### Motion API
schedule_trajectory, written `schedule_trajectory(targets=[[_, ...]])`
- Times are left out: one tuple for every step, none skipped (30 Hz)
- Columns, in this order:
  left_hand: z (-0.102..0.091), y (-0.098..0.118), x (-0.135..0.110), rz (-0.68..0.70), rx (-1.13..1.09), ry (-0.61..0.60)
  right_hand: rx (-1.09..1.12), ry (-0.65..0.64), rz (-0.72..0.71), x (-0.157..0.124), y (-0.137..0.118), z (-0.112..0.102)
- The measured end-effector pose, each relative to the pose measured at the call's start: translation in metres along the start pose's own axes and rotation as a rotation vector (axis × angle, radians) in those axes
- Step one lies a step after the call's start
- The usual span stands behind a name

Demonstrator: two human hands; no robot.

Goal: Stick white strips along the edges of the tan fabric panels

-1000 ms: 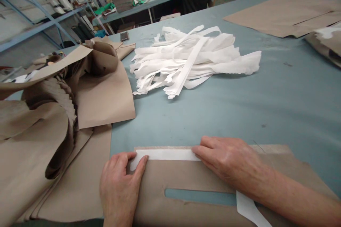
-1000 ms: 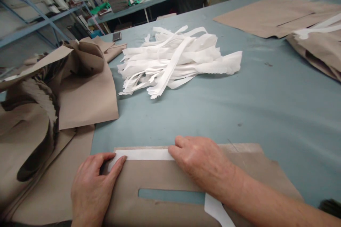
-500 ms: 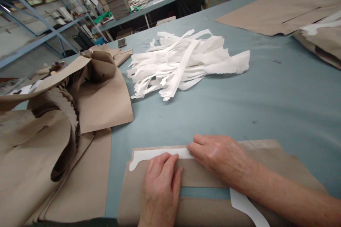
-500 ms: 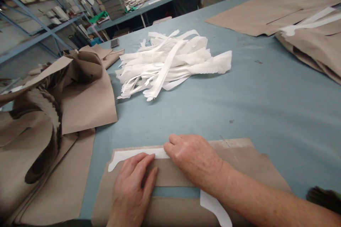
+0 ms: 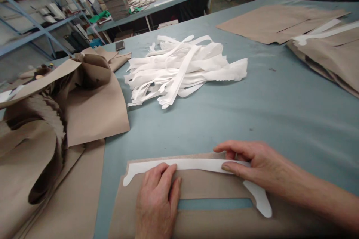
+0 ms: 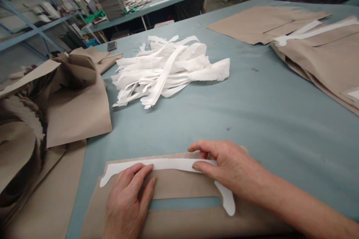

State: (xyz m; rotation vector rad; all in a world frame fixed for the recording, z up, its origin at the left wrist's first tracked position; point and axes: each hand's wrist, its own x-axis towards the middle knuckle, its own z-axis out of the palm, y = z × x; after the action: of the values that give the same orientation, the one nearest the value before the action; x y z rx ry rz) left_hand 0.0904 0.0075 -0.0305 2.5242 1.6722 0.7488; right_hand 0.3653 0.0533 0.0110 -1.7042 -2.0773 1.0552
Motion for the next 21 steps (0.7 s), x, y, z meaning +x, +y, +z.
schedule_trajectory(targets=[[0.000, 0.000, 0.000, 0.008, 0.002, 0.005, 0.013, 0.015, 0.015, -0.003, 0.005, -0.001], [0.000, -0.001, 0.000, 0.015, 0.003, 0.009, 0.021, 0.037, 0.026, -0.007, 0.009, -0.003], [0.000, -0.002, 0.000, 0.024, 0.006, 0.008, 0.023, 0.063, 0.033, -0.010, 0.014, -0.004], [0.000, -0.003, -0.001, 0.032, 0.011, 0.004, 0.023, 0.090, 0.037, -0.014, 0.018, -0.005], [0.000, -0.004, -0.001, 0.039, 0.017, 0.001, 0.022, 0.116, 0.041, -0.017, 0.022, -0.006], [0.000, -0.006, -0.002, 0.049, 0.025, -0.003, 0.023, 0.138, 0.046, -0.020, 0.026, -0.008], [0.000, -0.007, -0.003, 0.060, 0.033, -0.010, 0.028, 0.157, 0.052, -0.023, 0.030, -0.009], [0.000, -0.009, -0.004, 0.069, 0.041, -0.014, 0.033, 0.178, 0.057, -0.025, 0.033, -0.010], [0.001, -0.010, -0.004, 0.078, 0.048, -0.015, 0.037, 0.198, 0.060, -0.027, 0.036, -0.011], [0.001, -0.011, -0.005, 0.087, 0.052, -0.014, 0.040, 0.219, 0.061, -0.028, 0.039, -0.011], [0.001, -0.012, -0.005, 0.094, 0.056, -0.018, 0.042, 0.241, 0.058, -0.029, 0.041, -0.012], [0.001, -0.013, -0.005, 0.101, 0.060, -0.022, 0.044, 0.261, 0.052, -0.030, 0.043, -0.013], [0.001, -0.013, -0.005, 0.108, 0.064, -0.024, 0.042, 0.282, 0.043, -0.031, 0.044, -0.013], [0.001, -0.014, -0.005, 0.116, 0.068, -0.027, 0.037, 0.302, 0.034, -0.031, 0.046, -0.013], [0.001, -0.014, -0.004, 0.126, 0.073, -0.028, 0.026, 0.323, 0.028, -0.032, 0.047, -0.013], [0.002, -0.015, -0.004, 0.133, 0.079, -0.029, 0.012, 0.344, 0.021, -0.032, 0.048, -0.013], [0.002, -0.015, -0.004, 0.142, 0.083, -0.025, -0.004, 0.360, 0.017, -0.033, 0.049, -0.012], [0.002, -0.016, -0.003, 0.152, 0.087, -0.022, -0.020, 0.373, 0.014, -0.033, 0.050, -0.011], [0.002, -0.017, -0.003, 0.160, 0.090, -0.021, -0.033, 0.384, 0.012, -0.034, 0.050, -0.010], [0.002, -0.018, -0.003, 0.166, 0.092, -0.021, -0.044, 0.395, 0.011, -0.034, 0.050, -0.010], [0.003, -0.018, -0.003, 0.172, 0.095, -0.021, -0.055, 0.407, 0.013, -0.034, 0.050, -0.009]])
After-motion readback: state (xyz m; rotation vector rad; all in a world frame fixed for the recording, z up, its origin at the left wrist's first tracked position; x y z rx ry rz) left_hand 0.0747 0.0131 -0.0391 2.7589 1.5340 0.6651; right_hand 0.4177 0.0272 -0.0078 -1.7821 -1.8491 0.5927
